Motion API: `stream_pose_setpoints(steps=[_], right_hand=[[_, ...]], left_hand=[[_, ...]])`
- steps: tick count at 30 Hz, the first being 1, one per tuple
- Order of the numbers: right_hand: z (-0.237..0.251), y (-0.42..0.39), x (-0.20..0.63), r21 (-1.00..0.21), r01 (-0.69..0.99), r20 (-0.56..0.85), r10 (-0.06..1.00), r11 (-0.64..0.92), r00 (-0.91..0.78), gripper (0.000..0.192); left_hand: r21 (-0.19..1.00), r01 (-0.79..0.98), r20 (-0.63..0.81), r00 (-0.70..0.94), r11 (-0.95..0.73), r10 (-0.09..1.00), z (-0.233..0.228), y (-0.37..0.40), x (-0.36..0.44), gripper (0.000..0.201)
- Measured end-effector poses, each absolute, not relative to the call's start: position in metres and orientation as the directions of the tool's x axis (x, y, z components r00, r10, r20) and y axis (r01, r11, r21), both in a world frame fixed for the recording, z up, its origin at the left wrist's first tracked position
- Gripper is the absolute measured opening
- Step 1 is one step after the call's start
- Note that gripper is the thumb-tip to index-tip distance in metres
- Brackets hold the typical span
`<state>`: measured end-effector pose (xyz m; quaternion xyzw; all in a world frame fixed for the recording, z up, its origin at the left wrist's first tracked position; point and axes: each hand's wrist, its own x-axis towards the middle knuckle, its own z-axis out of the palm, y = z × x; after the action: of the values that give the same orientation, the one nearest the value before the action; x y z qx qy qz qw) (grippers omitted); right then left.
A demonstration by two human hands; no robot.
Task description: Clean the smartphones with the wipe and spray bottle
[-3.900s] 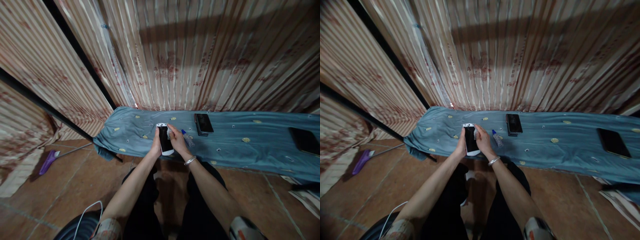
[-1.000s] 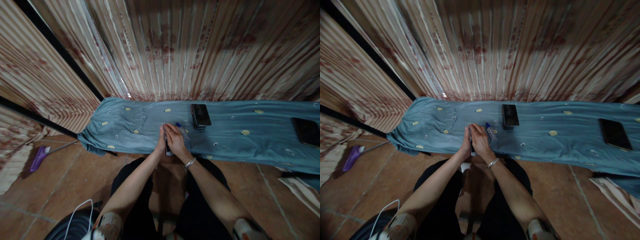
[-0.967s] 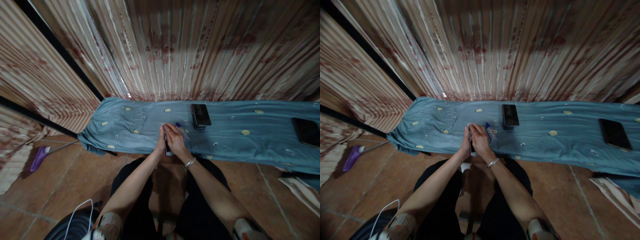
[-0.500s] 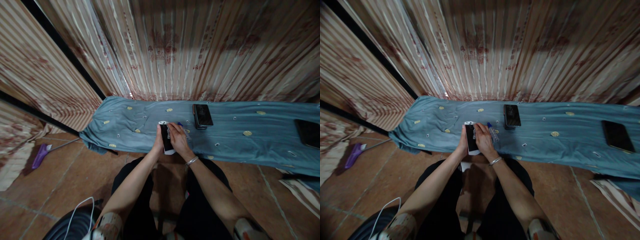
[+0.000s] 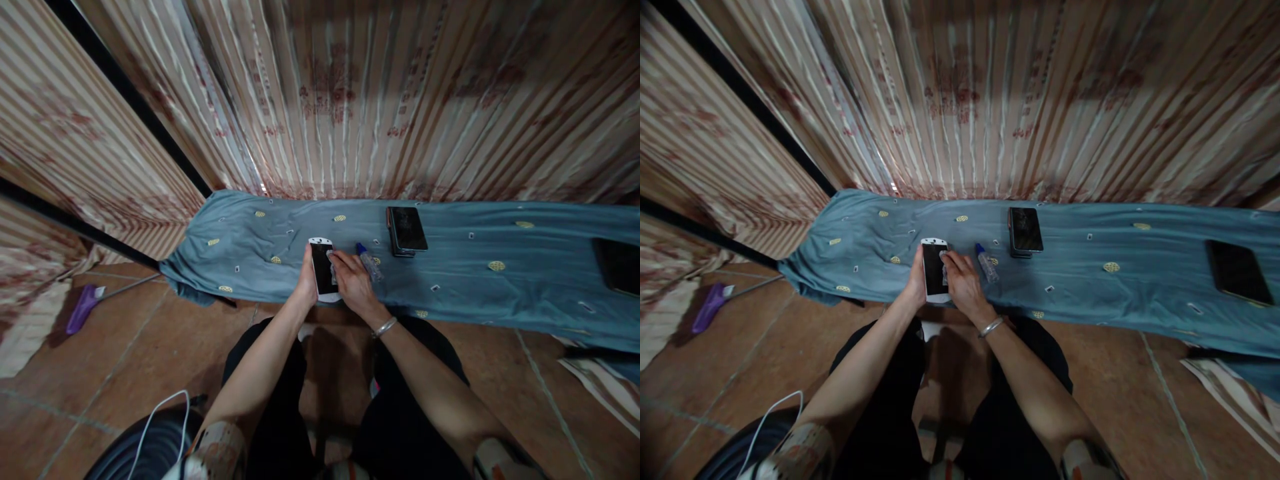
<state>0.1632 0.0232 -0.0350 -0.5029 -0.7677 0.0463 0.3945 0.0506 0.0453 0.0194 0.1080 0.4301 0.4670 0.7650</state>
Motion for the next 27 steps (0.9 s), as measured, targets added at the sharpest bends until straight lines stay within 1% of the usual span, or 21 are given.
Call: stream_pose_setpoints(steps=[3, 6, 11, 17, 21, 27], right_hand=[[-0.035, 0.018, 0.160, -0.465, 0.718, 0.568, 0.797, 0.517, -0.206, 0.043], [-0.036, 0.013, 0.158, -0.466, 0.703, 0.585, 0.783, 0.537, -0.210, 0.042], [-0.037, 0.004, 0.155, -0.477, 0.681, 0.582, 0.780, 0.556, -0.229, 0.042], [-0.039, -0.003, 0.155, -0.450, 0.675, 0.609, 0.753, 0.585, -0.247, 0.041], [-0.039, -0.006, 0.154, -0.436, 0.670, 0.623, 0.739, 0.601, -0.257, 0.040], [-0.038, -0.010, 0.151, -0.474, 0.640, 0.605, 0.752, 0.605, -0.262, 0.043]], left_hand=[[0.543, -0.648, -0.513, 0.247, 0.534, 0.822, 0.022, 0.049, 0.046, 0.064], [0.539, -0.670, -0.476, 0.257, 0.510, 0.841, 0.022, 0.053, 0.042, 0.065], [0.548, -0.683, -0.496, 0.199, 0.482, 0.845, 0.020, 0.059, 0.036, 0.061], [0.611, -0.668, -0.464, 0.132, 0.425, 0.876, 0.021, 0.064, 0.033, 0.058], [0.601, -0.684, -0.462, 0.124, 0.413, 0.878, 0.021, 0.066, 0.031, 0.057], [0.580, -0.699, -0.479, 0.122, 0.417, 0.869, 0.016, 0.069, 0.031, 0.058]])
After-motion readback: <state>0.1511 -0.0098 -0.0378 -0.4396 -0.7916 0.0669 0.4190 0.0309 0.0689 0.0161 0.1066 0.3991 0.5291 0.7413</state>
